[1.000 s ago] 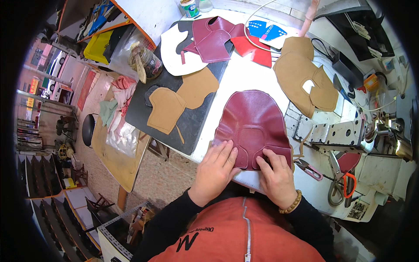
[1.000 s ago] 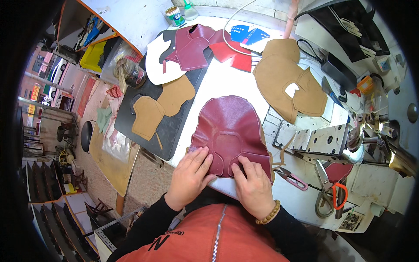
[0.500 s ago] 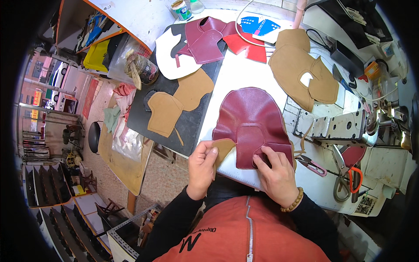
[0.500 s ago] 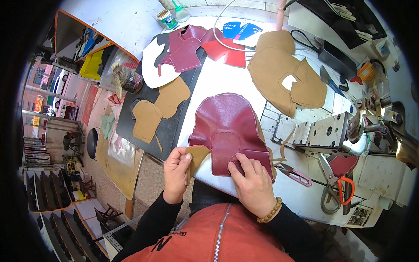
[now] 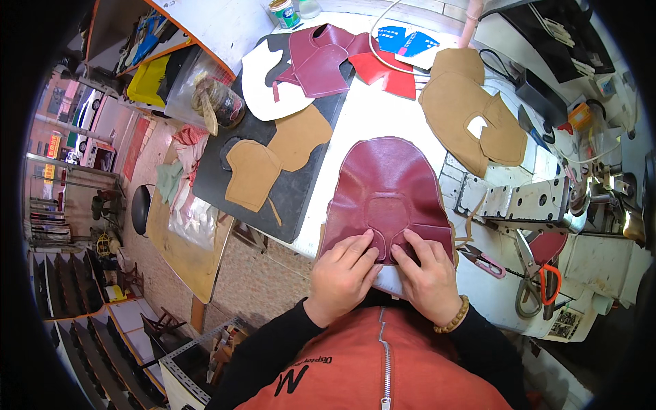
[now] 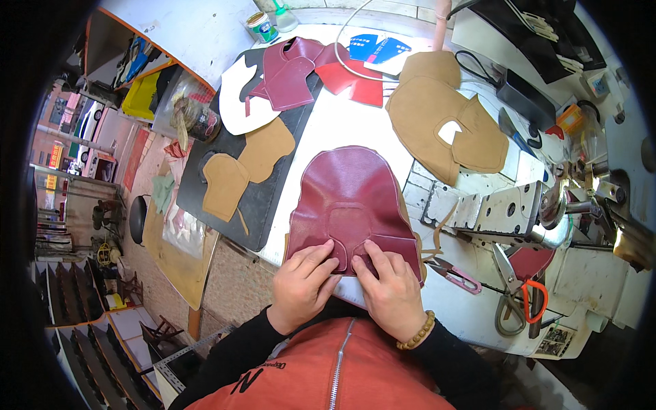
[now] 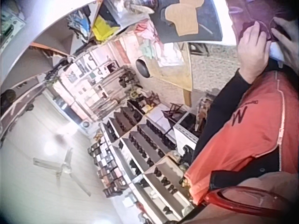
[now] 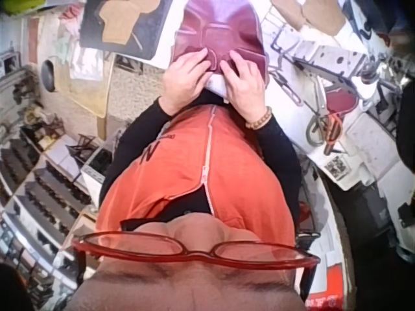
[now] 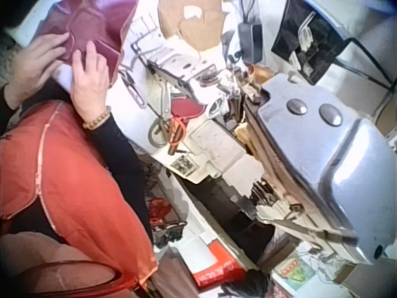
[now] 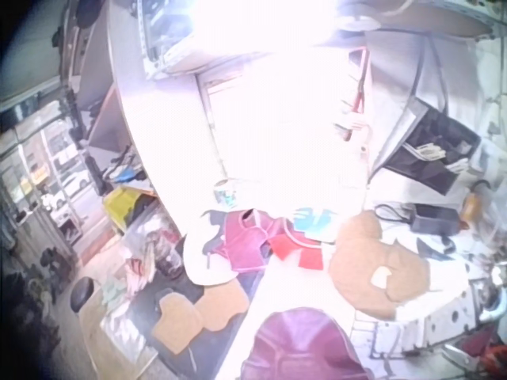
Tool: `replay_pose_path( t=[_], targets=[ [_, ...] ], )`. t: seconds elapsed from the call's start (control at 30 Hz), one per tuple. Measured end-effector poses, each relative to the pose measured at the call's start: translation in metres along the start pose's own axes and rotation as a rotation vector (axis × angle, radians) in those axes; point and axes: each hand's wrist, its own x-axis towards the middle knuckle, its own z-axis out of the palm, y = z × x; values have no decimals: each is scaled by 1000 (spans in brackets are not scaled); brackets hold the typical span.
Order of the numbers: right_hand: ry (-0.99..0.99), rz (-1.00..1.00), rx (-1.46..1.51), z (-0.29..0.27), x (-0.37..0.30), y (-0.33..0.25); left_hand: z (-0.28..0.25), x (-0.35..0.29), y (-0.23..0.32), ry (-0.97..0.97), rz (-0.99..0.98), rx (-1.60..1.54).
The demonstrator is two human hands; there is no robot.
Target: The person uses shears to trim a maroon leather piece, then aligns it with a tan backing and trims the backing to match. The person repeatedly flips and repositions the pieces to refine the edges and ensure alignment.
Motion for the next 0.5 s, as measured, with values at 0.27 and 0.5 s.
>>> replay_pose_path(
  t=[0.27, 0.5],
  targets=[
    [-18, -14, 6, -3, -5, -2, 16, 4, 10, 12, 64, 73],
    [10, 27, 182, -5, -5, 5, 31, 9, 6, 17, 37, 49]
  ],
)
